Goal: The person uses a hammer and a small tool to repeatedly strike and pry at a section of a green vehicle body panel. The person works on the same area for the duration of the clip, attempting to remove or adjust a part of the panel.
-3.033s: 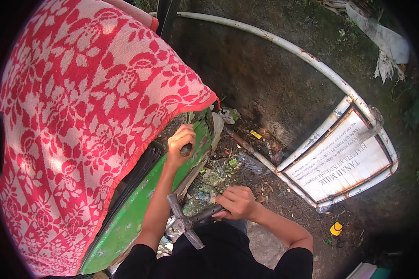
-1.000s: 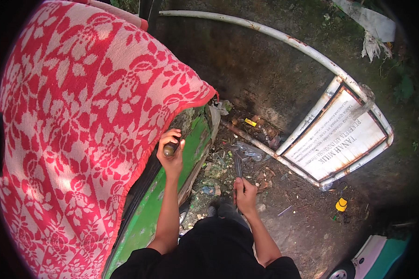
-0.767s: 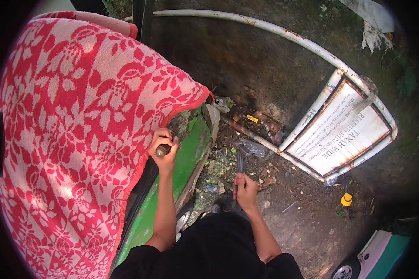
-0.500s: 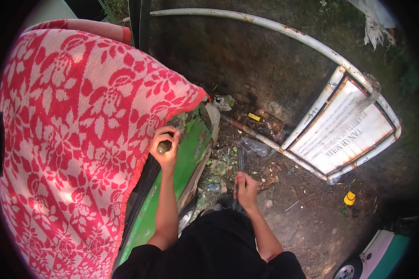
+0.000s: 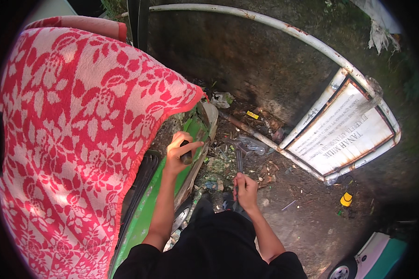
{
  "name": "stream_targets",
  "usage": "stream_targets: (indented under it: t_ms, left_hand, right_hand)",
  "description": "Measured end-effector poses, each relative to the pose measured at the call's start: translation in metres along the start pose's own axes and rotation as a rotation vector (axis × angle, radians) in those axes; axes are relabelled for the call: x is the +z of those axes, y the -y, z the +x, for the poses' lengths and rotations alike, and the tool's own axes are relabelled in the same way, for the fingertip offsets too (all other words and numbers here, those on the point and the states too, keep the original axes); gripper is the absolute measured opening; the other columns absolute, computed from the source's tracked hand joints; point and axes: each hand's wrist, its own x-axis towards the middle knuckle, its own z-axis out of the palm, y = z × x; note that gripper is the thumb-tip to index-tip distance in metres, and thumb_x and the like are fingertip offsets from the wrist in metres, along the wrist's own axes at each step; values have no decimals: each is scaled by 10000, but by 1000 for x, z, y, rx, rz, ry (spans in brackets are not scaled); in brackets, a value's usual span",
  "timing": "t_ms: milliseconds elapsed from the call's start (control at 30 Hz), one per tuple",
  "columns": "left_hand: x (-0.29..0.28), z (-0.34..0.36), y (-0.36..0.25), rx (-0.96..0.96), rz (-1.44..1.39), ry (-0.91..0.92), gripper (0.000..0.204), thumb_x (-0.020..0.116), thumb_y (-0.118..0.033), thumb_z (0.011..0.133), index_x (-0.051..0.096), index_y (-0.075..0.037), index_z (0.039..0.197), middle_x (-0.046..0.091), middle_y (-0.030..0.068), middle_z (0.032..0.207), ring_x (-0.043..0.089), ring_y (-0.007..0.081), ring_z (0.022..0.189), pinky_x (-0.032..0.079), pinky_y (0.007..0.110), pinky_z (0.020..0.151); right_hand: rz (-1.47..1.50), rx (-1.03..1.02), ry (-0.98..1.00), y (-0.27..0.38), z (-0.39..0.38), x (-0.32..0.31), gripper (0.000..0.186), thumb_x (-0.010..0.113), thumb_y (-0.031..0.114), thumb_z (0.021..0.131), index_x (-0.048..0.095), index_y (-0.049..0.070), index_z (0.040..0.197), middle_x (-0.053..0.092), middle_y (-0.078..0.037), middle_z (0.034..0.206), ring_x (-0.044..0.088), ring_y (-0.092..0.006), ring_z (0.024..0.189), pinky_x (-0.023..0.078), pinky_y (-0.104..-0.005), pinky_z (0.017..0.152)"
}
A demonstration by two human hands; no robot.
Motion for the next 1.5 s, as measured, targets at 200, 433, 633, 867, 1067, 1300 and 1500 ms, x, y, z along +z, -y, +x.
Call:
stream_targets:
  t_ms: [200, 433, 633, 867, 1067, 1300, 1500]
  left_hand:
    - [4, 9, 9, 122, 62, 153, 392, 789, -67, 554, 682, -66, 932, 594, 74, 925, 599, 297, 926, 470, 438, 879]
    - [9, 22, 6, 137, 37, 46, 351, 791, -40, 536, 631, -58, 847, 604, 66, 904, 611, 289, 878, 465, 431, 849]
    - [6, 25, 6, 81, 8, -27, 323, 782, -8, 544, 611, -51, 814, 620, 68, 882, 631, 298, 879, 462, 429, 827]
    - [4, 26, 9, 84, -63, -97, 291, 767, -10, 578, 574, -55, 790, 590, 69, 841, 620, 299, 858, 455, 423, 818]
    - [10, 32, 8, 108, -21, -76, 255, 755, -25, 601, 559, -52, 762, 605, 59, 824, 614, 267, 808, 440, 392, 792]
    - [4, 39, 12, 93, -86, -86, 291, 751, 19, 602, 566, -70, 808, 590, 58, 815, 612, 277, 832, 427, 410, 788]
    - [11, 41, 9, 62, -28, -25, 274, 748, 2, 624, 554, -77, 801, 557, 52, 801, 597, 268, 827, 408, 408, 770]
  right_hand:
    - [-16, -3, -24, -3, -3, 7, 446, 468, 359, 1114, 553, 26, 829, 504, -15, 583, 505, -93, 438, 401, -254, 415]
    - [54, -9, -61, -3, -13, 25, 445, 462, 356, 1116, 547, 27, 828, 504, -17, 616, 507, -92, 462, 409, -257, 417]
    - [-19, -61, -48, -7, -21, 21, 470, 464, 366, 1114, 536, 17, 807, 519, -25, 616, 529, -95, 470, 416, -260, 419]
    - [-45, -140, 12, -9, -25, 20, 492, 466, 382, 1109, 553, 10, 799, 544, -27, 598, 545, -91, 466, 424, -262, 421]
    - [-135, -255, 86, 0, -21, 32, 523, 475, 403, 1101, 583, 0, 784, 573, -30, 596, 560, -95, 468, 432, -253, 434]
    - [-26, -242, 42, -4, -22, 42, 535, 472, 407, 1102, 567, -4, 773, 572, -41, 591, 558, -101, 464, 432, -258, 431]
    - [-5, -335, 51, 16, -30, 41, 575, 483, 471, 1086, 537, -9, 773, 549, -50, 581, 543, -129, 452, 427, -274, 416]
